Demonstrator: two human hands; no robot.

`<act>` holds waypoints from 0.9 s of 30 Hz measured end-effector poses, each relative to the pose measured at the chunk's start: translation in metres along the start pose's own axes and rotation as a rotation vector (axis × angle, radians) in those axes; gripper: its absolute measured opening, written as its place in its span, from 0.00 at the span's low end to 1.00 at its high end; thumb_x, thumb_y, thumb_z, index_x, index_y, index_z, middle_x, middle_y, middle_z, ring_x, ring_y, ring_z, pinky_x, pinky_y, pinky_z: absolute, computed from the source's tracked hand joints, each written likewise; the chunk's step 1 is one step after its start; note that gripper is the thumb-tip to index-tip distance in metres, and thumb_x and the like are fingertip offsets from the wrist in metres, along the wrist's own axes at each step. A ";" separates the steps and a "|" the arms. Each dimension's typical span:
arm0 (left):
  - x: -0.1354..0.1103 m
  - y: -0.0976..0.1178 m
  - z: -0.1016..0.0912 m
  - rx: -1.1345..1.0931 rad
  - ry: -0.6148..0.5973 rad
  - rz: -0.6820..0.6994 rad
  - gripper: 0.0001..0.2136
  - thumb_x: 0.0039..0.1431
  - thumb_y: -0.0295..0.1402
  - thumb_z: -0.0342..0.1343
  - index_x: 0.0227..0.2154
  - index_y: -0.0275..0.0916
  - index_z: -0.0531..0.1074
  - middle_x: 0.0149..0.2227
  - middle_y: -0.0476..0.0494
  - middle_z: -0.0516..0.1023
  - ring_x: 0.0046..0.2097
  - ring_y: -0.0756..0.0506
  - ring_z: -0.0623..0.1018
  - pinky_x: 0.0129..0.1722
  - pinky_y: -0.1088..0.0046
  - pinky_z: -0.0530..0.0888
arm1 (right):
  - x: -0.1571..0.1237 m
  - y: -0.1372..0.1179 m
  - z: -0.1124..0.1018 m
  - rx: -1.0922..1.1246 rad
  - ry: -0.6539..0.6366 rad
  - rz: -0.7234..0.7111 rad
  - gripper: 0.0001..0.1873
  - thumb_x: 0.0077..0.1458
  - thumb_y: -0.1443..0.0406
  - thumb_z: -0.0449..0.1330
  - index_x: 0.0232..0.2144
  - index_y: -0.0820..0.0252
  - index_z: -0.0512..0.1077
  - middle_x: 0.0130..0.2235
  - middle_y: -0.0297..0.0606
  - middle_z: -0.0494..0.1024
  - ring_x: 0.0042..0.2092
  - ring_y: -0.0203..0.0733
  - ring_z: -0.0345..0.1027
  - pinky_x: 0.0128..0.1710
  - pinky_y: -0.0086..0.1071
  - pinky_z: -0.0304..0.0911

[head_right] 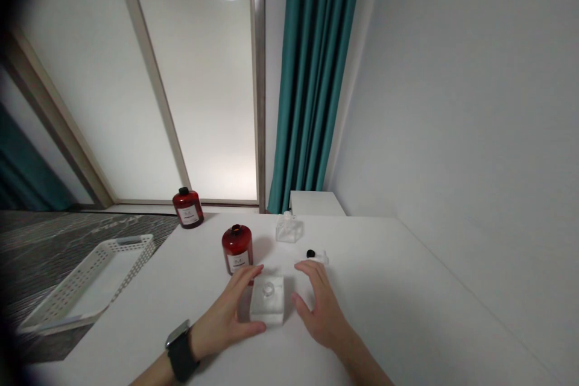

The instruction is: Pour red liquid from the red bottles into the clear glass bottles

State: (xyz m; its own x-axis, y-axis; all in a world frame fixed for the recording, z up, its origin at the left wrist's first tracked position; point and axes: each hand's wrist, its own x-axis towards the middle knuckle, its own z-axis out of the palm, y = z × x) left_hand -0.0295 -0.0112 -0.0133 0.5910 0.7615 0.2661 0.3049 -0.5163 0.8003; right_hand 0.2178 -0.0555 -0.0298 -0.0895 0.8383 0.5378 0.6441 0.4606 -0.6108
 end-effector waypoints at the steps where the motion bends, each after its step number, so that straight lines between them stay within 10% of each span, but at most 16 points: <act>1: -0.002 0.002 -0.002 0.003 0.029 0.034 0.35 0.50 0.33 0.64 0.61 0.40 0.57 0.58 0.34 0.63 0.59 0.33 0.66 0.58 0.51 0.66 | -0.002 -0.004 0.003 0.033 -0.062 0.014 0.27 0.56 0.66 0.58 0.57 0.52 0.59 0.56 0.47 0.66 0.60 0.53 0.59 0.59 0.52 0.57; 6: -0.003 0.015 -0.015 0.101 0.395 0.061 0.13 0.63 0.31 0.50 0.50 0.43 0.63 0.46 0.40 0.69 0.45 0.41 0.72 0.41 0.63 0.73 | -0.003 -0.012 0.016 0.146 -0.256 0.131 0.44 0.45 0.70 0.65 0.62 0.51 0.53 0.62 0.46 0.59 0.64 0.55 0.51 0.64 0.54 0.50; 10: 0.007 0.013 -0.034 0.177 0.677 -0.019 0.19 0.60 0.34 0.54 0.53 0.43 0.58 0.51 0.39 0.65 0.50 0.39 0.70 0.45 0.59 0.71 | -0.001 -0.014 0.023 0.209 -0.288 0.210 0.46 0.44 0.71 0.65 0.63 0.51 0.53 0.62 0.46 0.60 0.63 0.54 0.55 0.63 0.54 0.51; 19: 0.039 -0.033 -0.061 0.091 0.404 -0.088 0.36 0.49 0.36 0.65 0.59 0.37 0.55 0.58 0.33 0.63 0.59 0.34 0.67 0.59 0.51 0.64 | 0.007 -0.025 0.025 0.247 -0.343 0.291 0.38 0.45 0.70 0.65 0.58 0.54 0.59 0.58 0.47 0.66 0.59 0.54 0.61 0.61 0.52 0.55; 27: 0.039 -0.037 -0.055 -0.116 0.317 -0.076 0.29 0.53 0.31 0.63 0.57 0.36 0.60 0.55 0.37 0.73 0.55 0.39 0.74 0.58 0.58 0.66 | 0.013 -0.034 0.040 0.279 -0.362 0.395 0.35 0.44 0.70 0.63 0.54 0.54 0.56 0.45 0.39 0.72 0.44 0.47 0.70 0.46 0.40 0.66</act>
State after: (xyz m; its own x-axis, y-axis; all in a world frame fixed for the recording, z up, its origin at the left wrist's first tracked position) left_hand -0.0592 0.0587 -0.0025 0.3031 0.8894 0.3422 0.2418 -0.4191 0.8751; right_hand 0.1641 -0.0489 -0.0254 -0.1691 0.9849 0.0372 0.4622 0.1125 -0.8796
